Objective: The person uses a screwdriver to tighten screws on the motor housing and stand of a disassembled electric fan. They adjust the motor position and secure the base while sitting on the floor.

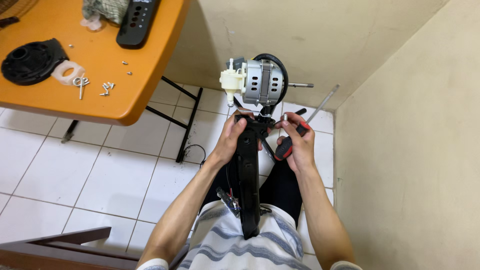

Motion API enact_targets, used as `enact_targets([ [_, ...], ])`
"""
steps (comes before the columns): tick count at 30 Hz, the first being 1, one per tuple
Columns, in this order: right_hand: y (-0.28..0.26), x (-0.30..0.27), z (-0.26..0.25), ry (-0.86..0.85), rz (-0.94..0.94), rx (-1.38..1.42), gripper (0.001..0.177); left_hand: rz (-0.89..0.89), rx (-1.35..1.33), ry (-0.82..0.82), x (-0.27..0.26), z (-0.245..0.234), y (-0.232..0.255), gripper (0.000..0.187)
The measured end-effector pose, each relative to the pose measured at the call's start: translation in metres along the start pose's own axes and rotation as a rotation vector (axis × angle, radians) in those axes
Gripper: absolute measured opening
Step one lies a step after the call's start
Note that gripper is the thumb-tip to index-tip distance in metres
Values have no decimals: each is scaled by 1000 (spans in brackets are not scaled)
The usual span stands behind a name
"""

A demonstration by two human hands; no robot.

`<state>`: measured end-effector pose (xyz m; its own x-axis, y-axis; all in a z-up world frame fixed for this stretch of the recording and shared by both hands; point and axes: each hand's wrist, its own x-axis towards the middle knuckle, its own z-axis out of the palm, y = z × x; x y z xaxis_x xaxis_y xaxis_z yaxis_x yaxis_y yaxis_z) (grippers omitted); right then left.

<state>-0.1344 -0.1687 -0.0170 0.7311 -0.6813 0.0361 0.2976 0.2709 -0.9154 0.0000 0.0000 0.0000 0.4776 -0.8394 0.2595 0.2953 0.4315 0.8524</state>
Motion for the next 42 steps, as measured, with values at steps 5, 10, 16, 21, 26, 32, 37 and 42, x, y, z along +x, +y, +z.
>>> enact_targets([
  [5, -19, 21, 40, -2, -141, -18, 30, 147, 199, 149, -7, -21, 31, 58],
  [10, -20, 47, 100, -173, -149, -32, 34, 202, 280, 347, -31, -54, 75, 71],
  [16, -12, 79, 175, -354, -160, -192, 30, 352, 292, 449, -59, -87, 124, 74],
  [21, 7, 111, 246, -577, -282, -649, 22, 460, 451, 646, -76, -110, 171, 74],
  [26, 32, 142, 305, -572, -431, -816, 20, 503, 531, 727, -79, -131, 187, 71],
  [32, 43, 162, 327, -479, -380, -1003, 27, 468, 495, 831, -83, -151, 184, 70],
  [37, 51, 172, 326, -517, -469, -973, 32, 466, 506, 835, -83, -158, 185, 71],
  [42, 45, 143, 291, -486, -96, -563, 32, 469, 391, 783, -77, -147, 181, 70],
])
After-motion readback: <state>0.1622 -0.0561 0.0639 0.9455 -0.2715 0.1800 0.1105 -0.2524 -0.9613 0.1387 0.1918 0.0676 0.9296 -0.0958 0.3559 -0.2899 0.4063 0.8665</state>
